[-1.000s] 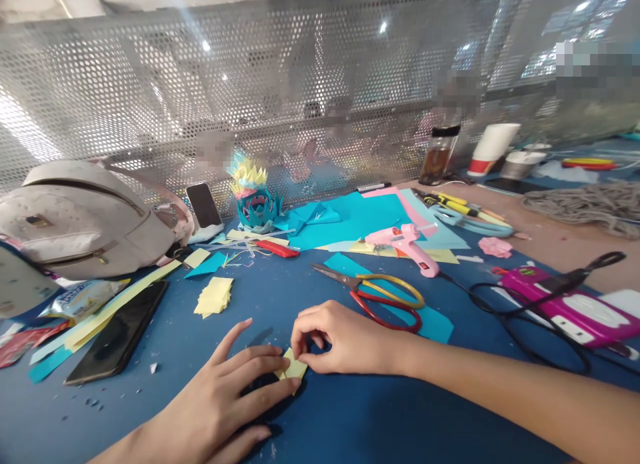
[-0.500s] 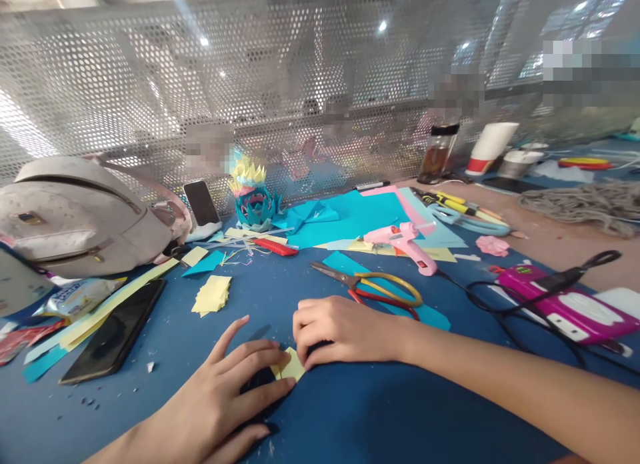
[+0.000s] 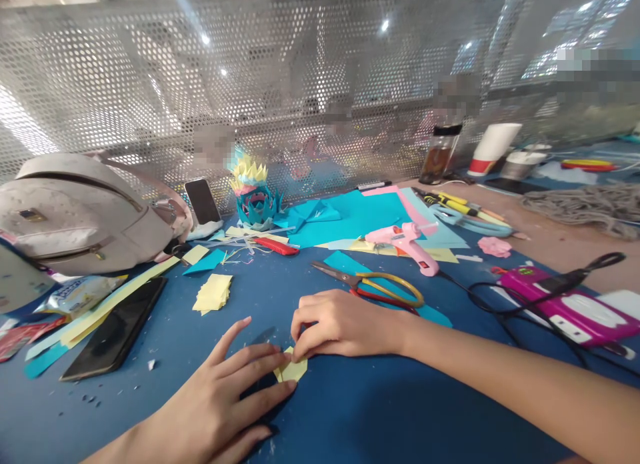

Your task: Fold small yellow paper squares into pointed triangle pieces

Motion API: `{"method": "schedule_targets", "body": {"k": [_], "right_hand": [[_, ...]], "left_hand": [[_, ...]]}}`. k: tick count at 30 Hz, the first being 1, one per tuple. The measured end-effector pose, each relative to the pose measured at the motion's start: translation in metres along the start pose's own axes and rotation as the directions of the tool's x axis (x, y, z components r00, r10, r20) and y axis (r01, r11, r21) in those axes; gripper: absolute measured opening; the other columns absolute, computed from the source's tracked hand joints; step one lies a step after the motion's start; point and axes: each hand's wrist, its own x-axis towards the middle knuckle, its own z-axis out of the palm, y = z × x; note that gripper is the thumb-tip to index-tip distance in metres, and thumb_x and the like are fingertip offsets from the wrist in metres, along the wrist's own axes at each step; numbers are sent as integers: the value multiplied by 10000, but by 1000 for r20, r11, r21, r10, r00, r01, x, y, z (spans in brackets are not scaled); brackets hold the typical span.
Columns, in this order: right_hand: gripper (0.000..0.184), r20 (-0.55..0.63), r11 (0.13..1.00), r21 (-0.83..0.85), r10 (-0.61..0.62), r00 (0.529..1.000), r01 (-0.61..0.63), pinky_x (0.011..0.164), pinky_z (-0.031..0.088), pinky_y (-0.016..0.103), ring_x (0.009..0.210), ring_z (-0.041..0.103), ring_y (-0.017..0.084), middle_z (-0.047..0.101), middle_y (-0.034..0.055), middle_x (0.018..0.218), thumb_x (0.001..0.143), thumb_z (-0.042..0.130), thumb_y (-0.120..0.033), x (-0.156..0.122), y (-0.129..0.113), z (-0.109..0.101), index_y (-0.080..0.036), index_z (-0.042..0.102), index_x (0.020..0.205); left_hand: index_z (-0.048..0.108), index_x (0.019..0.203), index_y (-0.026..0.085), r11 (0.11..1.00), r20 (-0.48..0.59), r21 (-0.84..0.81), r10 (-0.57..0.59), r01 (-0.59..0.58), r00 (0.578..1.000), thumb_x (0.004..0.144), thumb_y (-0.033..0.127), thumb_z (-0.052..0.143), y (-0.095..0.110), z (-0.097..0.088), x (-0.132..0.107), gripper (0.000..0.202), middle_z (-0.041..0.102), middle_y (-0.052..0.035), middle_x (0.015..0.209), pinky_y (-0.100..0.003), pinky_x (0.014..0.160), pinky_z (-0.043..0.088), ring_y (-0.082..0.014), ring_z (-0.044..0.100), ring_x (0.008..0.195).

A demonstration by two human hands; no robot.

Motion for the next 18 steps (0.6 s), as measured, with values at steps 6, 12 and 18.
{"method": "schedule_targets", "body": {"k": [6, 12, 18], "right_hand": [[204, -3, 926, -350, -152, 988, 141, 722, 382, 316, 922, 592, 160, 729, 24, 1069, 1072, 475, -157, 3, -7, 1, -187, 673, 1033], [247, -45, 854, -487, -237, 971, 186, 650, 355, 325, 853, 589, 149, 719, 10, 921, 1057, 475, -132, 5, -11, 9, -175, 639, 878], [254, -28, 914, -369, -194, 981, 171, 655, 360, 334, 846, 578, 165, 718, 33, 975, 1061, 450, -171, 2, -9, 18, -180, 620, 873]], "left_hand": [[629, 1362, 214, 998, 16, -59, -23, 24, 1000, 1099, 337, 422, 0, -3, -1, 357, 669, -66, 1346, -487, 1271, -106, -200, 572, 1312], [634, 1336, 208, 993, -9, -105, -48, 47, 999, 1083, 328, 458, 0, 3, -2, 331, 666, -79, 1334, -536, 1282, -35, -218, 587, 1290], [629, 1326, 206, 985, -49, -164, -69, 61, 996, 1082, 332, 430, 0, 16, -5, 340, 669, -81, 1343, -553, 1277, -45, -229, 575, 1303]]}}
